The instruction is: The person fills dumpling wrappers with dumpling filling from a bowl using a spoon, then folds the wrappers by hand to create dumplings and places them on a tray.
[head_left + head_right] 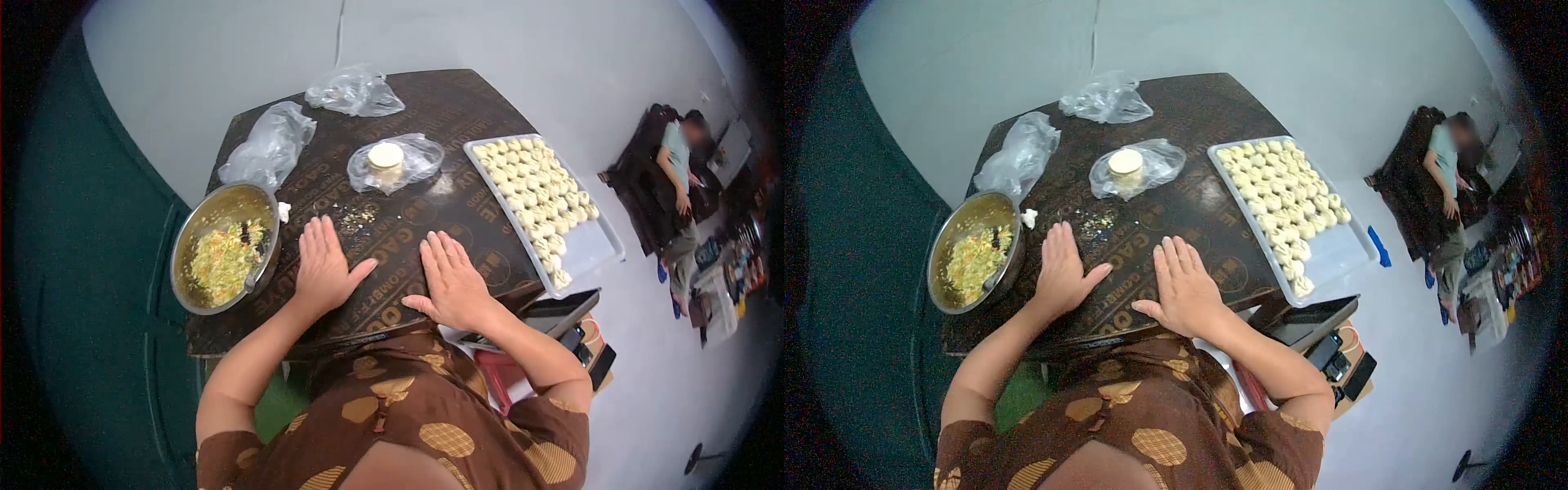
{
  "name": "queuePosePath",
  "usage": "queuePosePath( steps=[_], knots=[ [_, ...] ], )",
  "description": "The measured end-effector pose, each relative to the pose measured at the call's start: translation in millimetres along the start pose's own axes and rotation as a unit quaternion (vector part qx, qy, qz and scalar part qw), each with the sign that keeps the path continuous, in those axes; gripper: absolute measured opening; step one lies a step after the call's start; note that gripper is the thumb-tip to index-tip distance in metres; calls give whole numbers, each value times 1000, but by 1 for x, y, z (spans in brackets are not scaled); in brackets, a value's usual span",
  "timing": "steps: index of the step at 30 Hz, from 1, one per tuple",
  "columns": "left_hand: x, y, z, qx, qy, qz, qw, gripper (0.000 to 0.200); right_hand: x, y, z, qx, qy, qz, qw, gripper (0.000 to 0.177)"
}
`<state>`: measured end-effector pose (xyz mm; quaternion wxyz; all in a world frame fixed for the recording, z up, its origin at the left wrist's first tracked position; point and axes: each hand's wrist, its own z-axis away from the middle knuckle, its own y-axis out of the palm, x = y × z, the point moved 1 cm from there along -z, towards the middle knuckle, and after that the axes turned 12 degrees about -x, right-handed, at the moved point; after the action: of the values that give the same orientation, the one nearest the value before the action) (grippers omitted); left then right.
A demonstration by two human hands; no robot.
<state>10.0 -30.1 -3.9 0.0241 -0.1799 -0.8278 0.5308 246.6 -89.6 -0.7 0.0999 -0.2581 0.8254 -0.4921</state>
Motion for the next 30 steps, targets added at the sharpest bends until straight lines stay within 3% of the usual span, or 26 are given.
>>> queuePosePath(
  steps=[10, 13, 14, 16, 20, 22, 26, 28, 30],
  knots=[
    [-10, 24, -58, -40, -113, -2, 993, 101, -4, 2, -4, -31, -2, -3, 1000, 93],
    [-21, 15, -53, 32, -18, 174, 984, 87, -8, 12, -12, -45, -8, 11, 999, 95],
    [-19, 28, -46, 22, 7, 184, 983, 83, -9, 15, -15, -47, -11, 19, 999, 95],
    [-23, 19, -37, -30, 37, 324, 945, 77, -8, 18, -24, -51, -9, 19, 998, 96],
    [-13, 17, -20, -115, 40, 278, 953, 70, -2, 32, -47, -40, -13, 5, 999, 97],
    [-9, 0, -8, -167, 124, 320, 924, 62, 0, 40, -58, -47, -25, -4, 999, 97],
    [-12, -22, 4, -202, 194, 363, 889, 53, 8, 61, -84, -76, -66, -22, 995, 98],
    [-14, -21, 6, -185, 183, 452, 853, 52, 10, 75, -96, -86, -82, -29, 992, 95],
    [-12, -24, 4, -204, 224, 422, 854, 51, 11, 93, -108, -102, -92, -38, 990, 94]
  ],
)
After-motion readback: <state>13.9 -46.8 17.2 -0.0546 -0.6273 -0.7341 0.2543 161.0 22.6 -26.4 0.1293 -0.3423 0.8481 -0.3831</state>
